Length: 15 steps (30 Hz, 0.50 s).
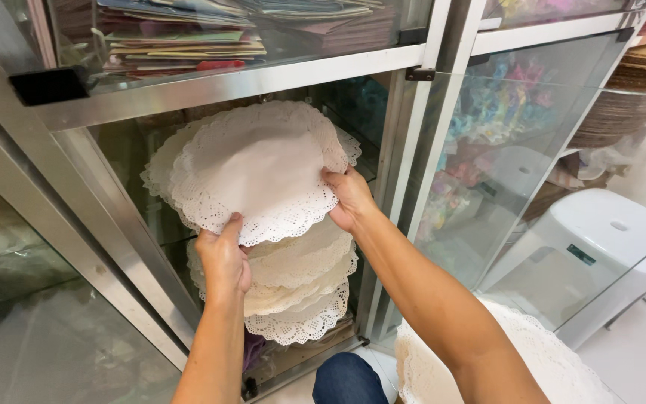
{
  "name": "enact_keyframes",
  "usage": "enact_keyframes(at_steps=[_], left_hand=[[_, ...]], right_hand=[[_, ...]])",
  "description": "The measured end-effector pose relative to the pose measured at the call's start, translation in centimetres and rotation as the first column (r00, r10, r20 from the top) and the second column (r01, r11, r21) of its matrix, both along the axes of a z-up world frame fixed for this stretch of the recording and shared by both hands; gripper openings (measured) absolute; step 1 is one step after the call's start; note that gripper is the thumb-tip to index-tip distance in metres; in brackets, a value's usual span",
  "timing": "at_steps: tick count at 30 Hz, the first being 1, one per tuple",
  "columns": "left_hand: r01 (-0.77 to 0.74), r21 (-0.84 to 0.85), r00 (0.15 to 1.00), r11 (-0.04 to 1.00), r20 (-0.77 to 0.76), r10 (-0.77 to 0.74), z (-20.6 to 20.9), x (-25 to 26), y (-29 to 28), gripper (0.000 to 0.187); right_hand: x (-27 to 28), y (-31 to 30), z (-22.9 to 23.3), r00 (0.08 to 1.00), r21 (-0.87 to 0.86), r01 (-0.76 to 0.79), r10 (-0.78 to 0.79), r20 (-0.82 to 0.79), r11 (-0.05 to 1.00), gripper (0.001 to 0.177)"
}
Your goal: The person sits on the floor and repeatedly picks up white, circular, lace-edged doilies from a stack inside a glass cabinet. They place each doily onto a separate stack on the floor, aligning them carefully.
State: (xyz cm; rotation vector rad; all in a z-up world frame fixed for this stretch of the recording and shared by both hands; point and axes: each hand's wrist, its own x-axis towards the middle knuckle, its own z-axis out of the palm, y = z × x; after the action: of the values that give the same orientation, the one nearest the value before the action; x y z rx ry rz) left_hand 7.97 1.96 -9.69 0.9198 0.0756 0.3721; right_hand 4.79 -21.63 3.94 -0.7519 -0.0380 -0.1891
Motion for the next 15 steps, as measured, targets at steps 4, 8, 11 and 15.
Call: enact_keyframes(at_steps=[4, 8, 11, 15], left_hand=[[0.001, 0.012, 1.0, 1.0, 0.011, -0.001, -1.8, 0.9, 0.7, 0.037], [0.029, 0.021, 1.0, 0.999, 0.01, -0.029, -3.2, -1.2, 0.9, 0.042], [0.058, 0.023, 0.998, 0.998, 0.022, -0.058, -2.8, -3.3, 0.1, 0.046], [0.106, 0.042, 0.993, 0.994, 0.049, -0.108, -3.7, -4.9, -1.3, 0.047]], right_hand=[[-3.5, 0.2, 1.7, 1.0, 0.074, -0.016, 0.016, 0.0, 0.997, 0.054], [-7.0, 0.1, 2.5, 0.999, 0.117, -0.053, 0.053, 0.005, 0.992, 0.051], [-8.6, -0.9, 1.5, 0.998, 0.127, -0.051, 0.053, -0.014, 0.991, 0.05], [-12.2, -1.7, 1.8, 0.999, 0.128, -0.004, 0.008, -0.031, 0.992, 0.053]])
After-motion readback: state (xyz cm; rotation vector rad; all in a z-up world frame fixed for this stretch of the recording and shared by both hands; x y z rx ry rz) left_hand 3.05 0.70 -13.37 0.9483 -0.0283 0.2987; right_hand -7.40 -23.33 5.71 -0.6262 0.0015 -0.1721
